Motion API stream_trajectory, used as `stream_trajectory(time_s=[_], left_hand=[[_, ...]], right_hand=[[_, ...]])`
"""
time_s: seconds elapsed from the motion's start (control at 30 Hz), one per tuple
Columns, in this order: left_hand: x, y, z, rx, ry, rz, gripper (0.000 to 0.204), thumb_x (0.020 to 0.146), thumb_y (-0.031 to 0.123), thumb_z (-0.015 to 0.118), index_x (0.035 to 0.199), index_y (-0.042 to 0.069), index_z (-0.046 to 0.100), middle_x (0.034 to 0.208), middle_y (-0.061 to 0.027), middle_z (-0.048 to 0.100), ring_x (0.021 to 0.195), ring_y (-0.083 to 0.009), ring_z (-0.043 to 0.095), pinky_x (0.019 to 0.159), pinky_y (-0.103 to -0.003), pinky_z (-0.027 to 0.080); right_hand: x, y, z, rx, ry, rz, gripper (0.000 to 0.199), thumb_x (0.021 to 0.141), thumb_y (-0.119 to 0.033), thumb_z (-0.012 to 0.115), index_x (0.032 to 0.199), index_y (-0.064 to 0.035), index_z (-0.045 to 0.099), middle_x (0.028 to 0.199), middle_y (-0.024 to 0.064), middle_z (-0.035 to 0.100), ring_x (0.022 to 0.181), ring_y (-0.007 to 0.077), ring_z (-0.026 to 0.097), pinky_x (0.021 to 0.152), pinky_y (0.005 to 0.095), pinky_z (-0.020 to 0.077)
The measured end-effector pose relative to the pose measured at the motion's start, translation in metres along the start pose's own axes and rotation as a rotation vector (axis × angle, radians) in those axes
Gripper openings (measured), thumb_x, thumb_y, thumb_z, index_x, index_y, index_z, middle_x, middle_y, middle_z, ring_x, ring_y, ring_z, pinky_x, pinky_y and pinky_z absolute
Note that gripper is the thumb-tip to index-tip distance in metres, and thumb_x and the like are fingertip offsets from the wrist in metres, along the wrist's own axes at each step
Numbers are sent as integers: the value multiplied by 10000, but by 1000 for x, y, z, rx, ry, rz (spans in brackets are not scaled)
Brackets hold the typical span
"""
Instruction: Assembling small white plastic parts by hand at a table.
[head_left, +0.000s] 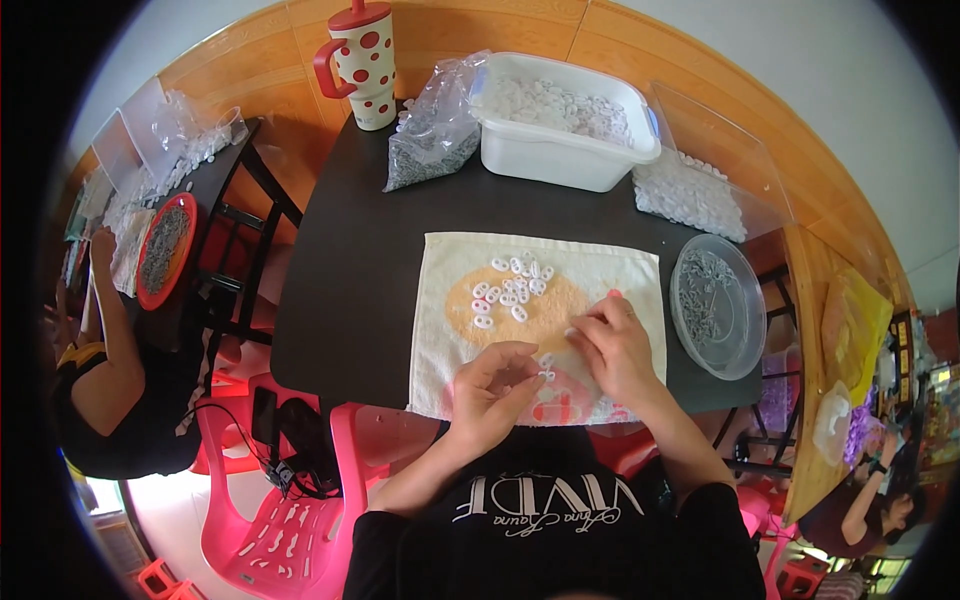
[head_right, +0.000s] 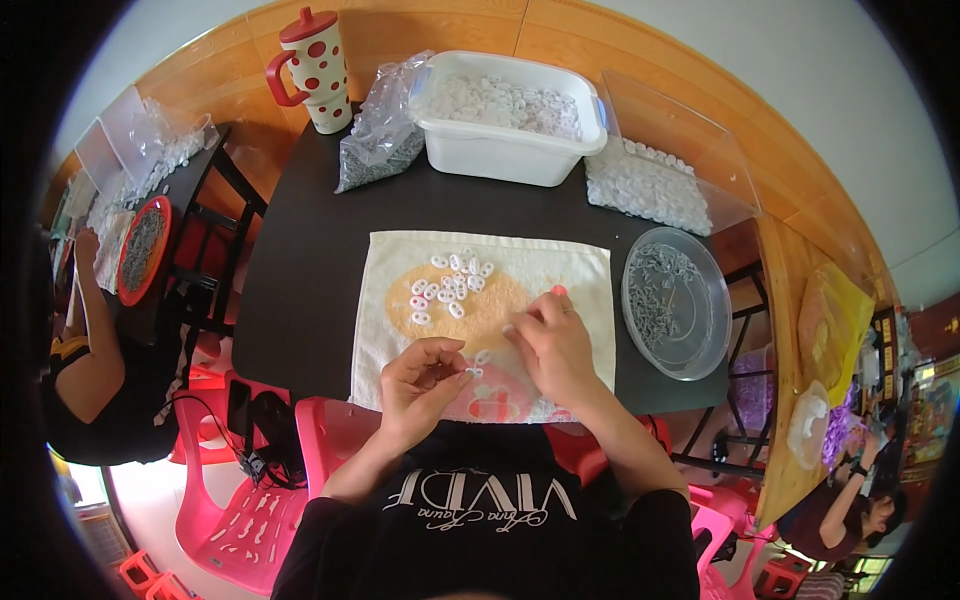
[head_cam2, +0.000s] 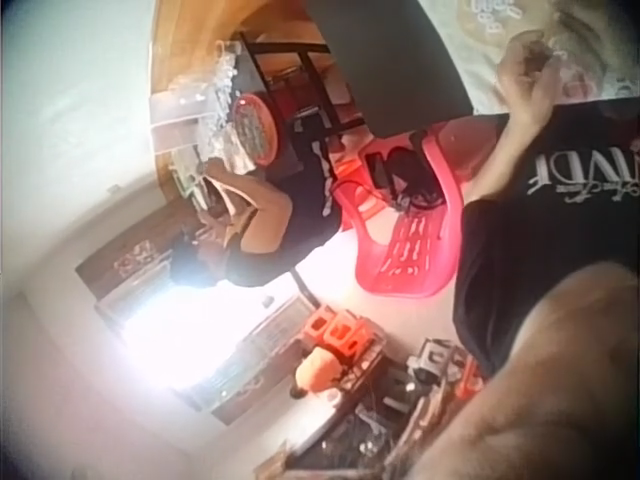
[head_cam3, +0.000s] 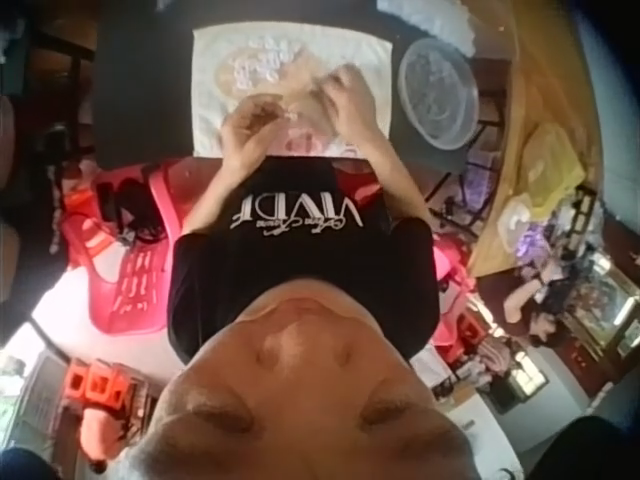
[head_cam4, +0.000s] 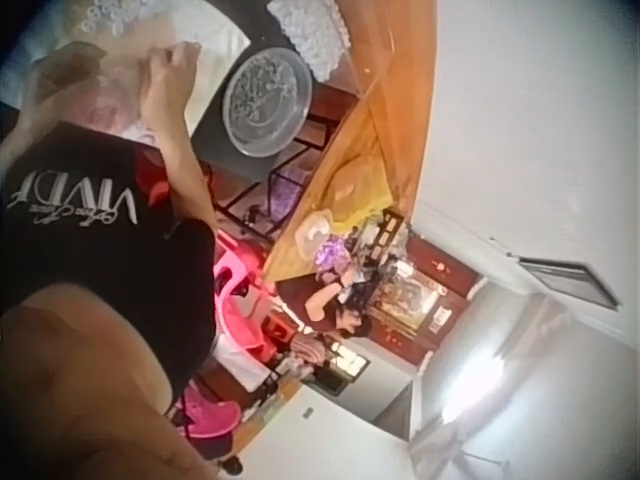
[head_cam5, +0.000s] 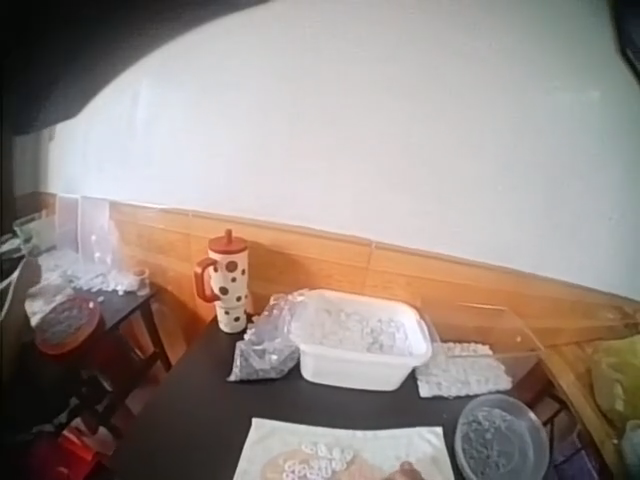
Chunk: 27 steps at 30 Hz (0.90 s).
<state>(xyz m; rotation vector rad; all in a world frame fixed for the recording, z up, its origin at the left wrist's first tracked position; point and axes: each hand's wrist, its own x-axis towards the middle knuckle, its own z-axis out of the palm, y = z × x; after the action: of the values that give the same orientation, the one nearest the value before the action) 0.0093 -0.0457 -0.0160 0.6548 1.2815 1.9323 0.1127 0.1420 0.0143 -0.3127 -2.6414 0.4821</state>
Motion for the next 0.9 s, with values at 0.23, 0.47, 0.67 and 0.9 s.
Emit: stream_trajectory(time_s=[0.23,0.47,0.67,0.9], left_hand=[[9,5,6,-24,-77,-31,426,855,-157,638,1260,-44,569,970,-65,628,929,-109,611,828,-237,521],[11,7,19,-26,-132,-36,458,848,-165,644,1280,-29,579,961,-64,635,904,-102,610,792,-228,523],[10,9,25,-78,-128,-20,381,846,-165,651,1203,-31,639,931,-48,643,863,-85,607,756,-217,512],[8,8,29,-92,-83,8,337,848,-151,660,1161,-27,667,922,-35,647,835,-72,597,732,-208,497]], right_hand=[[-9,-6,-5,736,33,212,130,866,69,647,974,8,686,857,91,619,758,178,599,681,268,465],[-14,-16,-16,1024,12,201,186,872,120,629,1030,47,695,885,65,643,785,93,567,685,216,426],[-17,-18,-23,987,13,184,196,863,134,626,1031,57,690,887,76,636,772,97,559,684,219,422],[-21,-20,-21,993,41,142,191,858,138,633,1022,57,687,885,77,638,763,94,560,660,216,418]])
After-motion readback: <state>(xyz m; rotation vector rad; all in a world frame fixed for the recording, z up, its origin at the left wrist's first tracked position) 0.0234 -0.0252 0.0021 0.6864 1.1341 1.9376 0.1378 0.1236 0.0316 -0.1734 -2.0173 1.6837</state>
